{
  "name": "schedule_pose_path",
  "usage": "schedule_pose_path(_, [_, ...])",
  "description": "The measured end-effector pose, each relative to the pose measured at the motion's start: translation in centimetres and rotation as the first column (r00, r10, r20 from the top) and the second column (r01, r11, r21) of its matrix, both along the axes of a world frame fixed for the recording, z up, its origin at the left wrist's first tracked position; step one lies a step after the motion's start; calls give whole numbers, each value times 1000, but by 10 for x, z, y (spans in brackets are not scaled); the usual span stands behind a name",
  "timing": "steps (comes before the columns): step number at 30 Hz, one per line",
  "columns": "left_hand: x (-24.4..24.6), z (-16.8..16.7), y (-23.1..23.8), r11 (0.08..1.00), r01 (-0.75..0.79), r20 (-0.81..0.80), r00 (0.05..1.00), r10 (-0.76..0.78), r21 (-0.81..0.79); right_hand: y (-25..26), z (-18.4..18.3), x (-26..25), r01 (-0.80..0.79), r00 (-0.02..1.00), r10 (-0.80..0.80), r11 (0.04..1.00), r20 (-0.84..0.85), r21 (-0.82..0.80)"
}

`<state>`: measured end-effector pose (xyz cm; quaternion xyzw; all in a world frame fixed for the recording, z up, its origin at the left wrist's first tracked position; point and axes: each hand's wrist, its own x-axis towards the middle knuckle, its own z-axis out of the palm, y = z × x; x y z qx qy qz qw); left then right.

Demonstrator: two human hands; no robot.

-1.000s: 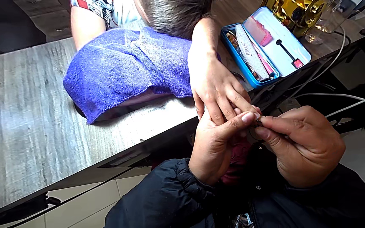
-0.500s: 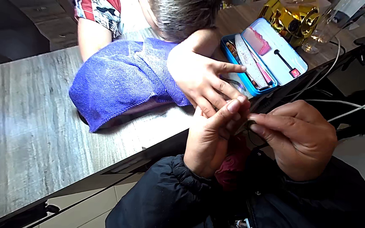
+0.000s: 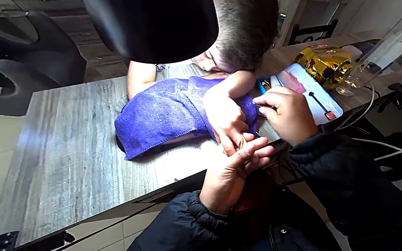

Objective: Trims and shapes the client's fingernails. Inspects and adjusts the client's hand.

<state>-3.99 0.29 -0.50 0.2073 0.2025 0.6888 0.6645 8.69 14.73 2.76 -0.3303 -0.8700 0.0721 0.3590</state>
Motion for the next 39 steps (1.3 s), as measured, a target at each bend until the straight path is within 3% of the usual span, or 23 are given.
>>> schedule_pose_path(6, [-14, 0, -5, 994, 107, -149, 983, -105, 7, -18, 10, 17, 29, 969, -17, 999, 248, -45])
schedule_pose_path(8, [-18, 2, -4, 992, 129, -154, 980, -127, 1, -32, 12, 34, 47, 986, -28, 992, 163, -116])
schedule_pose_path(11, [-20, 4, -5, 996, 88, -248, 964, -91, -20, -58, 3, 53, -59, 991, 15, 944, -135, -324])
schedule_pose_path(14, [-18, 5, -8, 993, 119, -286, 951, -118, -14, -96, -10, 59, -349, 876, 87, 791, -474, -502])
schedule_pose_path(17, [-14, 7, -9, 988, 156, -229, 962, -151, 6, -129, -27, 60, -535, 751, 52, 632, -658, -561])
schedule_pose_path(20, [-12, 7, -7, 979, 199, -202, 961, -187, 38, -145, -38, 61, -590, 686, -23, 568, -728, -574])
schedule_pose_path(27, [-3, 0, -5, 979, 189, -174, 970, -173, 82, -145, -32, 55, -579, 623, -79, 623, -779, -526])
schedule_pose_path(39, [-1, -5, -3, 976, 190, -144, 974, -174, 107, -143, -26, 53, -673, 548, -225, 454, -806, -584])
